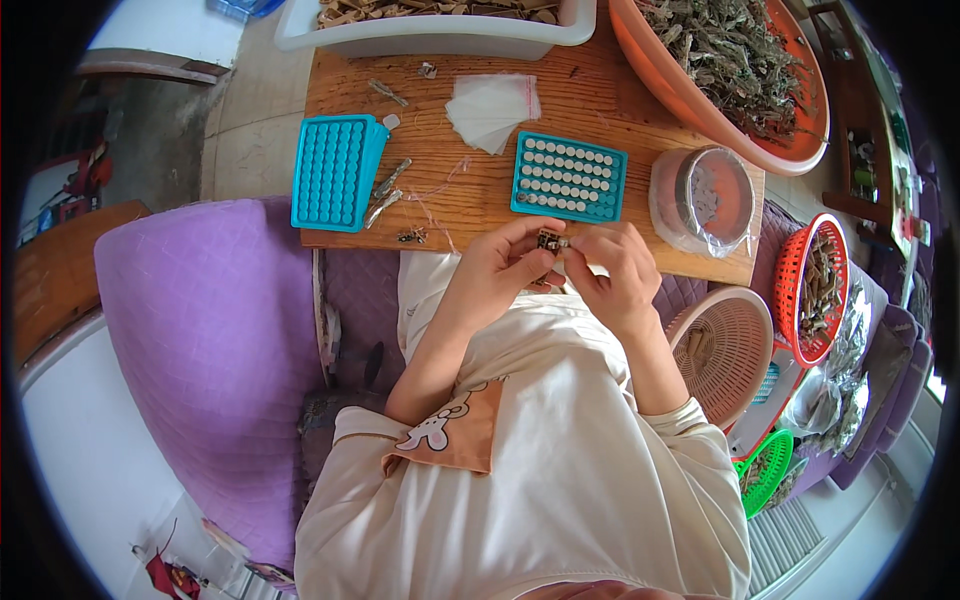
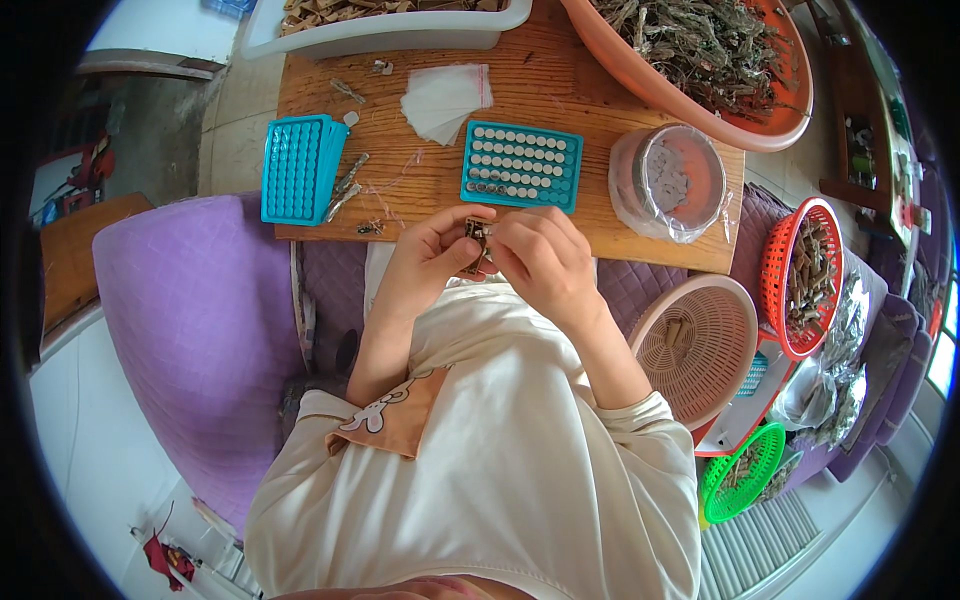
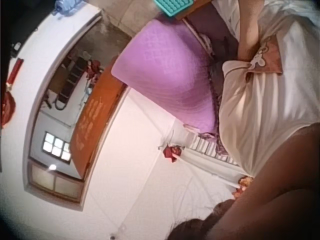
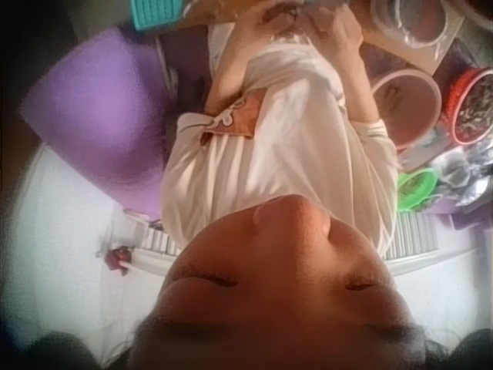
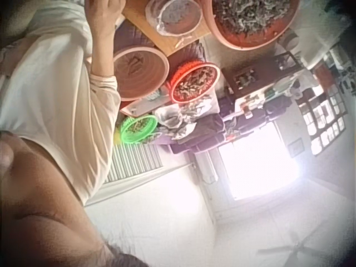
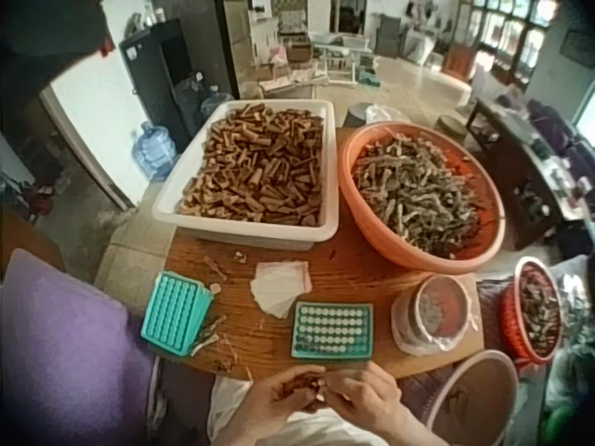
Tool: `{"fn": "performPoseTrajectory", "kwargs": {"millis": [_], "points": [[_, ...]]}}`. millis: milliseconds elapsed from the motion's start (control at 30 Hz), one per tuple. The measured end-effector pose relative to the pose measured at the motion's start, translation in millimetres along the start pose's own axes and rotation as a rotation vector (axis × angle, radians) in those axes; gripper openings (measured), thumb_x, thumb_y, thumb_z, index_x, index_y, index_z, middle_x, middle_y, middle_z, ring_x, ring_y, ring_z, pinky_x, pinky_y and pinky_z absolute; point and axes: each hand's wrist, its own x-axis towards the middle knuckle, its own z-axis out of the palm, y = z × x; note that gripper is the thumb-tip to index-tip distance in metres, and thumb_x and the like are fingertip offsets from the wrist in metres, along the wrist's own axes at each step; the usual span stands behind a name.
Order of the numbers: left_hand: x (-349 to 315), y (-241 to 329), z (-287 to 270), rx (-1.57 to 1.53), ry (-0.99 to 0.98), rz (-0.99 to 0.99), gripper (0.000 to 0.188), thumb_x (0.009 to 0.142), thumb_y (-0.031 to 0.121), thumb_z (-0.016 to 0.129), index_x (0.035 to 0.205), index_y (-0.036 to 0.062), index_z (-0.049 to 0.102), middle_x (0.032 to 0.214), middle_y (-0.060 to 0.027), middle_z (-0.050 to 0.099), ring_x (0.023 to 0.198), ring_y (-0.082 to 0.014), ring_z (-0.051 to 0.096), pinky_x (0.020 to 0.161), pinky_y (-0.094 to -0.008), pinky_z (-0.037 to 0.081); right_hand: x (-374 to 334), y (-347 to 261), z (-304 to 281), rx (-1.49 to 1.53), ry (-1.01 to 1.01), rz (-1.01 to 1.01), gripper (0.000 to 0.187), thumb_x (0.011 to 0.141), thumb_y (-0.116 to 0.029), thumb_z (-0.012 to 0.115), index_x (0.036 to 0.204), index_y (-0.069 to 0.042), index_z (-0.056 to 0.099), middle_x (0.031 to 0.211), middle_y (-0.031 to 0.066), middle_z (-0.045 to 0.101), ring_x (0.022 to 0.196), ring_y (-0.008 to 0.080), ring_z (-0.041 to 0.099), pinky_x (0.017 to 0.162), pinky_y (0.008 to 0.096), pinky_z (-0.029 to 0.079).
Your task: The person sits at a low table and assembles small cylindrical objects by inserting dried plant material into hollow cardboard tubes. They pick up a tube, stuff it with material from a large bowl, and place the finished unit into a clear plastic container. The process is repeated continuously throughout the clip.
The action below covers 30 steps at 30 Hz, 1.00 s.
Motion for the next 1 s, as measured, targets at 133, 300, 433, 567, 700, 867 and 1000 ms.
{"fn": "performPoseTrajectory", "kwargs": {"millis": [133, 300, 433, 567, 700, 867, 1000], "points": [[-2, -1, 0, 0.057, 0.006, -0.037, 0.035, 0.083, 0.014, 0.055, 0.114, -0.0009, 0.046, 0.085, -0.0058, 0.059, 0.074, -0.0108, 0.059, 0.063, -0.0211, 0.049, -2, 0, -2, -0.018, -0.141, -0.029, 0.028, 0.061, 0.003, 0.066, 0.083, -0.004, 0.051, 0.075, 0.0048, 0.056, 0.068, 0.0201, 0.056, 0.058, 0.0284, 0.047], [0, -6, -1, 0.108, 0.026, -0.078, 0.032, 0.085, 0.014, 0.053, 0.112, -0.0016, 0.046, 0.087, -0.0061, 0.059, 0.073, -0.0098, 0.058, 0.063, -0.0209, 0.048, -4, 4, -10, 0.057, -0.283, 0.085, 0.02, 0.063, 0.002, 0.064, 0.08, -0.003, 0.053, 0.075, 0.0059, 0.057, 0.069, 0.0209, 0.057, 0.058, 0.0289, 0.047], [2, -9, -5, 0.133, 0.034, 0.015, 0.024, 0.086, 0.013, 0.05, 0.106, -0.0002, 0.049, 0.09, -0.0066, 0.058, 0.072, -0.0095, 0.058, 0.063, -0.0202, 0.046, -19, 27, -10, 0.071, 0.035, 0.493, 0.01, 0.071, 0.002, 0.061, 0.079, -0.001, 0.054, 0.072, 0.0083, 0.058, 0.063, 0.0168, 0.057, 0.058, 0.025, 0.046], [3, -6, -6, 0.127, 0.071, 0.053, 0.02, 0.085, 0.012, 0.048, 0.102, 0.0023, 0.05, 0.091, -0.0071, 0.057, 0.071, -0.0098, 0.058, 0.063, -0.0208, 0.046, -17, 62, -5, -0.149, 0.001, 0.733, 0.016, 0.07, -0.004, 0.062, 0.083, -0.002, 0.052, 0.073, 0.0102, 0.058, 0.061, 0.0185, 0.056, 0.057, 0.0277, 0.045], [3, -5, -6, 0.11, 0.053, 0.05, 0.02, 0.085, 0.012, 0.049, 0.103, 0.0029, 0.049, 0.091, -0.0078, 0.057, 0.071, -0.0103, 0.058, 0.063, -0.0213, 0.045, -22, 77, 6, -0.359, -0.103, 0.635, 0.019, 0.069, -0.006, 0.061, 0.086, -0.003, 0.051, 0.075, 0.0123, 0.056, 0.064, 0.0259, 0.055, 0.057, 0.0334, 0.045], [3, -1, -4, 0.049, 0.014, 0.051, 0.024, 0.086, 0.015, 0.051, 0.105, 0.0022, 0.049, 0.093, -0.0087, 0.057, 0.072, -0.0116, 0.059, 0.063, -0.0212, 0.046, -23, 78, 6, -0.379, -0.121, 0.564, 0.014, 0.071, -0.002, 0.058, 0.083, -0.003, 0.051, 0.074, 0.0117, 0.056, 0.063, 0.0276, 0.055, 0.056, 0.0344, 0.044], [4, 1, -3, 0.02, 0.002, 0.044, 0.028, 0.085, 0.018, 0.053, 0.107, 0.0015, 0.048, 0.094, -0.0093, 0.058, 0.074, -0.0128, 0.059, 0.063, -0.0211, 0.047, -18, 65, -1, -0.222, -0.062, 0.553, 0.013, 0.07, 0.001, 0.058, 0.082, -0.003, 0.052, 0.071, 0.0095, 0.056, 0.061, 0.0235, 0.055, 0.055, 0.03, 0.045]]}}
